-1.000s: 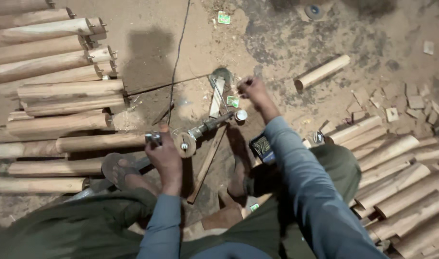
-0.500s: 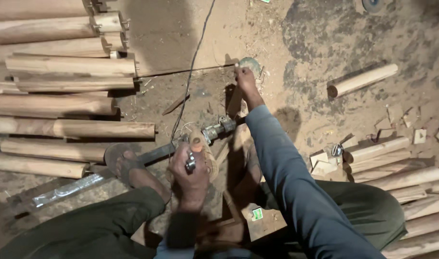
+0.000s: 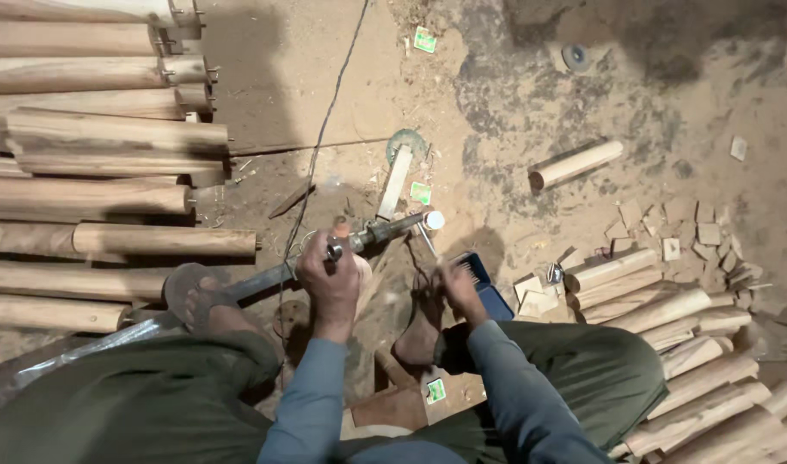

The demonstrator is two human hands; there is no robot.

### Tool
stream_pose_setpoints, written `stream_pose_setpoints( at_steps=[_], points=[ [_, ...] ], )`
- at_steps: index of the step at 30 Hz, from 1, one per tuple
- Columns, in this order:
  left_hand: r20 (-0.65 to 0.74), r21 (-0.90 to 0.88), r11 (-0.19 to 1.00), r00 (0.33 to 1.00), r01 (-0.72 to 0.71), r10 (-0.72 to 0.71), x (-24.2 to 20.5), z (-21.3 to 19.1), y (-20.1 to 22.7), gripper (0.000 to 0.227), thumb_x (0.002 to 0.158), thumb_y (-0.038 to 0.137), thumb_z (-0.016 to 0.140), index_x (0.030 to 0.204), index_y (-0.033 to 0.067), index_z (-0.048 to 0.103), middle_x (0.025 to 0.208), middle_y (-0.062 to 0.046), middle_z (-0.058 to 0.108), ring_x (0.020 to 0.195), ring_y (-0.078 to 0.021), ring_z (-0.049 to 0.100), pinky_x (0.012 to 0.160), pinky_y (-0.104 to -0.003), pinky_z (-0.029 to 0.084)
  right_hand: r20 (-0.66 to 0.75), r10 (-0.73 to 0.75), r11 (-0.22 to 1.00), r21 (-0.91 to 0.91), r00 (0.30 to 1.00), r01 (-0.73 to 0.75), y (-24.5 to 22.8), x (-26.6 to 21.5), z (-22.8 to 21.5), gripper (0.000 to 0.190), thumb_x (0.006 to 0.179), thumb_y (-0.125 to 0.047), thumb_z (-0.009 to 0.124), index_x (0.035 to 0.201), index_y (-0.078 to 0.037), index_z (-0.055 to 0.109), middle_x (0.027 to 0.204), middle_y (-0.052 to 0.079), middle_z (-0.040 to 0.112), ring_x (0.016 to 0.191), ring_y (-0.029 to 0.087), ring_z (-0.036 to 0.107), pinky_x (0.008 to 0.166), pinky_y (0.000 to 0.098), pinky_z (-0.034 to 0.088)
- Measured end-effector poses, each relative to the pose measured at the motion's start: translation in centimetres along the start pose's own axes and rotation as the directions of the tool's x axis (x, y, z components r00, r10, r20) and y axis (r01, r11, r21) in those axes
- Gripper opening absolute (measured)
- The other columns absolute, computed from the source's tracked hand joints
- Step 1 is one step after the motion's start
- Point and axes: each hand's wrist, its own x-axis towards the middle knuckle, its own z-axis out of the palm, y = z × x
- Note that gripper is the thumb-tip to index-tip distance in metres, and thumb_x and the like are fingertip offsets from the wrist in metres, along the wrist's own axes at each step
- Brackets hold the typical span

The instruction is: The person sits on the floor and assembles wooden cylindrical parts using a metal jig and wrenches. They insert a wooden piece into the jig, tighten it with a wrench, and then remove the finished part to place it aside.

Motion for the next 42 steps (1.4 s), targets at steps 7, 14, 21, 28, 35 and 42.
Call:
stream_pose_setpoints(
  at_steps=[7,14,21,28,35,42],
  points=[
    [-0.032,0.065,0.992,0.993,-0.110,0.113,-0.9,0.1,-0.7,0.010,0.095,0.008,0.066,0.099,-0.0013,0.066,0.082,-0.023,0.061,0.077,-0.0434,0.060,0.066,-0.048,0.045,-0.225,-0.131,0.991,0.001,0.966,0.135,0.9,8.1,4.6,0.038,0.090,-0.034,0.071,0.107,0.000,0.071,0.097,0.021,0.074,0.087,0.035,0.074,0.078,0.0412,0.057],
    [-0.045,-0.032,0.997,0.997,-0.067,0.066,-0.1,0.2,-0.3,0.014,0.096,0.010,0.062,0.101,-0.0028,0.064,0.081,-0.020,0.061,0.071,-0.0361,0.060,0.064,-0.044,0.046,0.023,0.043,0.965,-0.260,0.999,-0.035,-1.7,16.7,6.3,0.028,0.090,-0.032,0.066,0.105,-0.011,0.077,0.095,0.019,0.074,0.089,0.039,0.071,0.080,0.0502,0.056],
    [0.001,0.034,0.999,1.000,0.028,-0.028,-0.2,0.2,0.1,0.031,0.098,0.013,0.068,0.076,0.0000,0.050,0.065,-0.017,0.046,0.055,-0.0309,0.046,0.055,-0.045,0.036,-0.013,-0.196,0.954,-0.232,0.980,0.188,-5.2,24.8,7.9,0.026,0.094,-0.028,0.067,0.094,-0.003,0.074,0.085,0.021,0.073,0.082,0.039,0.072,0.073,0.0478,0.056],
    [-0.012,-0.052,0.998,1.000,0.026,-0.026,-0.1,0.1,0.0,0.029,0.099,0.012,0.063,0.079,-0.0021,0.048,0.067,-0.017,0.044,0.059,-0.0305,0.045,0.058,-0.045,0.034,-0.003,-0.019,0.992,0.121,1.000,0.019,-8.8,14.5,-0.1,0.043,0.100,-0.040,0.066,0.089,0.001,0.072,0.073,0.013,0.073,0.062,0.016,0.068,0.059,0.0342,0.052],
    [-0.026,-0.024,1.000,1.000,-0.012,0.011,-0.3,0.0,-0.2,0.022,0.097,0.011,0.064,0.083,-0.0027,0.054,0.072,-0.019,0.052,0.063,-0.0361,0.051,0.059,-0.045,0.038,0.032,0.129,0.991,0.024,0.991,-0.130,-2.5,8.3,-0.9,0.041,0.098,-0.039,0.064,0.094,0.001,0.075,0.075,0.013,0.075,0.063,0.019,0.069,0.061,0.0358,0.054],
    [0.058,-0.121,0.968,0.975,0.220,-0.214,0.2,0.2,0.6,0.025,0.094,0.014,0.062,0.076,-0.0002,0.051,0.064,-0.016,0.053,0.053,-0.0289,0.059,0.052,-0.042,0.040,-0.018,-0.195,0.945,-0.270,0.981,0.183,-0.6,17.0,5.4,0.025,0.088,-0.027,0.073,0.098,-0.005,0.079,0.088,0.020,0.074,0.081,0.036,0.072,0.074,0.0448,0.057]
  ],
)
